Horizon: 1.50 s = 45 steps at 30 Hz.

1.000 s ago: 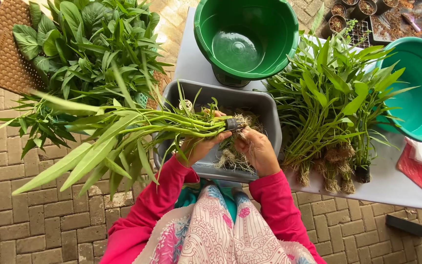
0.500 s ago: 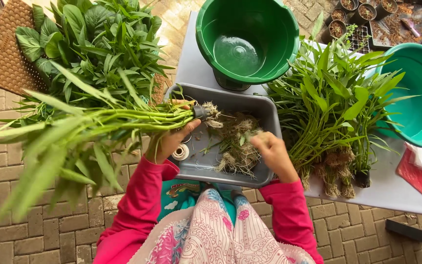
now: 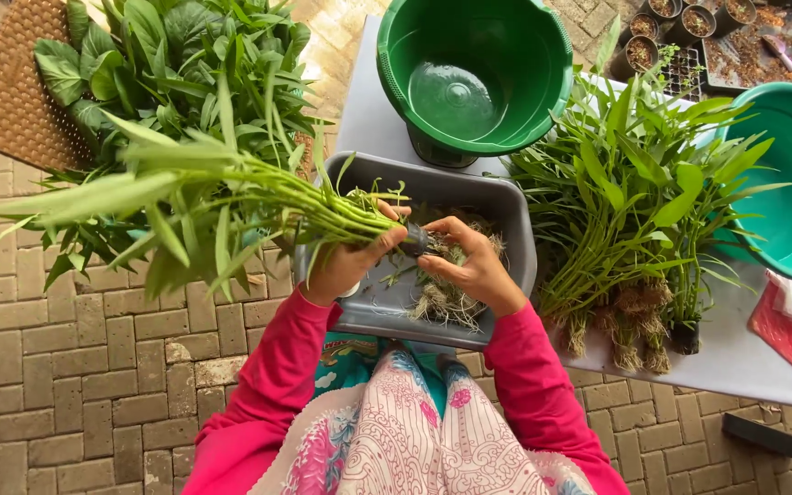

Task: Prepare water spinach for hydroponic planting by inserting stems into net pots and cleaning the roots.

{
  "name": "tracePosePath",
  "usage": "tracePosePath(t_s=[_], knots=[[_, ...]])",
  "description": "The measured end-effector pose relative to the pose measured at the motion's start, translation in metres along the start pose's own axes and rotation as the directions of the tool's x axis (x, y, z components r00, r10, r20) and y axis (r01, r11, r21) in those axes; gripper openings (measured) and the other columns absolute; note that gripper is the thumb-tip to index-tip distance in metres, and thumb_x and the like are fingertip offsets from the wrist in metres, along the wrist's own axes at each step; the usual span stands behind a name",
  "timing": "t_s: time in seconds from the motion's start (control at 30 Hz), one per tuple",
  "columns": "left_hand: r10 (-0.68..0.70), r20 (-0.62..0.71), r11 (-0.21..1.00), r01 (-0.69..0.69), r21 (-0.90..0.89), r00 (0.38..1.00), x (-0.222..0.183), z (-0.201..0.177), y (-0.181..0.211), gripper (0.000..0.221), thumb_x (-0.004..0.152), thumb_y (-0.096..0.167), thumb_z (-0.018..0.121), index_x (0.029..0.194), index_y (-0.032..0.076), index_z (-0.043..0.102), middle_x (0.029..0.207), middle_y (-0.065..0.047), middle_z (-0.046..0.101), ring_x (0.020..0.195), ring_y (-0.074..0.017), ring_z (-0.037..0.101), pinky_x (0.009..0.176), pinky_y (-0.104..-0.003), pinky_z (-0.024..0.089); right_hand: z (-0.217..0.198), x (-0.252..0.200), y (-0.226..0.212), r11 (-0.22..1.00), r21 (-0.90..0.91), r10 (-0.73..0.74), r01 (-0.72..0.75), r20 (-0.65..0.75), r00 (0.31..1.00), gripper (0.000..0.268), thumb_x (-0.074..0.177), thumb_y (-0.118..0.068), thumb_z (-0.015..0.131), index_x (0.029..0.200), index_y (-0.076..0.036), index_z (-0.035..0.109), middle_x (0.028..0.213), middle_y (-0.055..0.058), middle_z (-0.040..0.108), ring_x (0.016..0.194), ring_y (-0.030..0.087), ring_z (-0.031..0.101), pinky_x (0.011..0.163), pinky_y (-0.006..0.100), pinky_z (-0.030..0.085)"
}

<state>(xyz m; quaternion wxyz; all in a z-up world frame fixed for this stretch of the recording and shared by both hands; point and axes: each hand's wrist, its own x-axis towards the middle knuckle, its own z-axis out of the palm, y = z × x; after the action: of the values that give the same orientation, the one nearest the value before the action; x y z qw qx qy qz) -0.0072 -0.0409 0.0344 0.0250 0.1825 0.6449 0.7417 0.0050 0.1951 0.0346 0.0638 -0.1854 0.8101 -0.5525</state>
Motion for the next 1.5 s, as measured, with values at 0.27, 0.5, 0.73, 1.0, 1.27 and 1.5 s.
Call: tracePosePath(t_s=[0.27, 0.5, 0.73, 1.0, 1.27, 1.5], knots=[[-0.067, -0.059, 0.99, 0.059, -0.128, 0.996, -0.006, -0.012, -0.003, 0.01, 0.102, 0.008, 0.068, 0.108, 0.0, 0.066, 0.107, -0.006, 0.068, 0.118, -0.0239, 0.071, 0.101, -0.035, 0.056, 0.007, -0.001, 0.019, 0.917, 0.324, 0.217, -0.233, 0.086, 0.972, 0.04, 0.084, -0.017, 0.085, 0.115, -0.003, 0.063, 0.105, 0.002, 0.067, 0.099, 0.007, 0.062, 0.089, 0.023, 0.052], [-0.014, -0.227, 0.981, -0.03, -0.19, 0.974, -0.01, -0.065, 0.028, 0.008, 0.108, 0.007, 0.065, 0.111, 0.0, 0.061, 0.112, -0.009, 0.068, 0.124, -0.0259, 0.071, 0.107, -0.038, 0.06, -0.012, 0.003, 0.04, 0.933, -0.172, 0.279, -0.315, -0.205, 0.938, 0.044, 0.081, -0.016, 0.087, 0.117, -0.003, 0.066, 0.1, 0.006, 0.068, 0.084, 0.015, 0.067, 0.073, 0.029, 0.056], [-0.051, -0.162, 0.996, 0.039, -0.076, 0.986, -0.008, -0.051, 0.038, 0.011, 0.102, 0.004, 0.067, 0.111, 0.001, 0.06, 0.116, -0.014, 0.073, 0.114, -0.0245, 0.072, 0.1, -0.035, 0.059, 0.053, 0.061, 0.064, 0.851, -0.525, 0.033, -0.028, 0.0, 0.999, 0.048, 0.076, 0.001, 0.073, 0.123, 0.001, 0.06, 0.113, 0.021, 0.054, 0.109, 0.042, 0.056, 0.093, 0.045, 0.049], [0.015, -0.128, 1.0, -0.016, -0.002, 0.992, -0.011, -0.044, 0.017, 0.014, 0.101, 0.001, 0.07, 0.113, 0.0, 0.063, 0.116, -0.01, 0.075, 0.113, -0.0203, 0.072, 0.098, -0.033, 0.059, 0.064, 0.072, 0.089, 0.776, -0.631, 0.057, 0.012, 0.088, 0.994, 0.057, 0.068, 0.018, 0.057, 0.122, 0.002, 0.056, 0.119, 0.024, 0.05, 0.114, 0.044, 0.051, 0.094, 0.048, 0.048], [-0.001, -0.171, 1.0, 0.0, -0.004, 0.985, -0.004, -0.044, 0.028, 0.015, 0.1, 0.001, 0.07, 0.112, 0.0, 0.062, 0.118, -0.012, 0.075, 0.113, -0.0187, 0.072, 0.1, -0.031, 0.059, 0.05, 0.077, 0.065, 0.826, -0.551, 0.166, -0.123, 0.03, 0.986, 0.05, 0.069, 0.01, 0.064, 0.118, 0.0, 0.055, 0.115, 0.022, 0.053, 0.115, 0.043, 0.052, 0.096, 0.05, 0.046], [-0.034, -0.21, 0.999, 0.026, -0.039, 0.977, -0.006, -0.041, 0.033, 0.019, 0.098, 0.005, 0.072, 0.112, 0.002, 0.06, 0.117, -0.011, 0.074, 0.116, -0.0181, 0.072, 0.099, -0.031, 0.058, 0.067, 0.075, 0.096, 0.846, -0.534, 0.078, -0.005, 0.115, 0.99, 0.061, 0.07, 0.011, 0.063, 0.128, -0.002, 0.055, 0.118, 0.023, 0.054, 0.114, 0.044, 0.053, 0.097, 0.048, 0.047]])
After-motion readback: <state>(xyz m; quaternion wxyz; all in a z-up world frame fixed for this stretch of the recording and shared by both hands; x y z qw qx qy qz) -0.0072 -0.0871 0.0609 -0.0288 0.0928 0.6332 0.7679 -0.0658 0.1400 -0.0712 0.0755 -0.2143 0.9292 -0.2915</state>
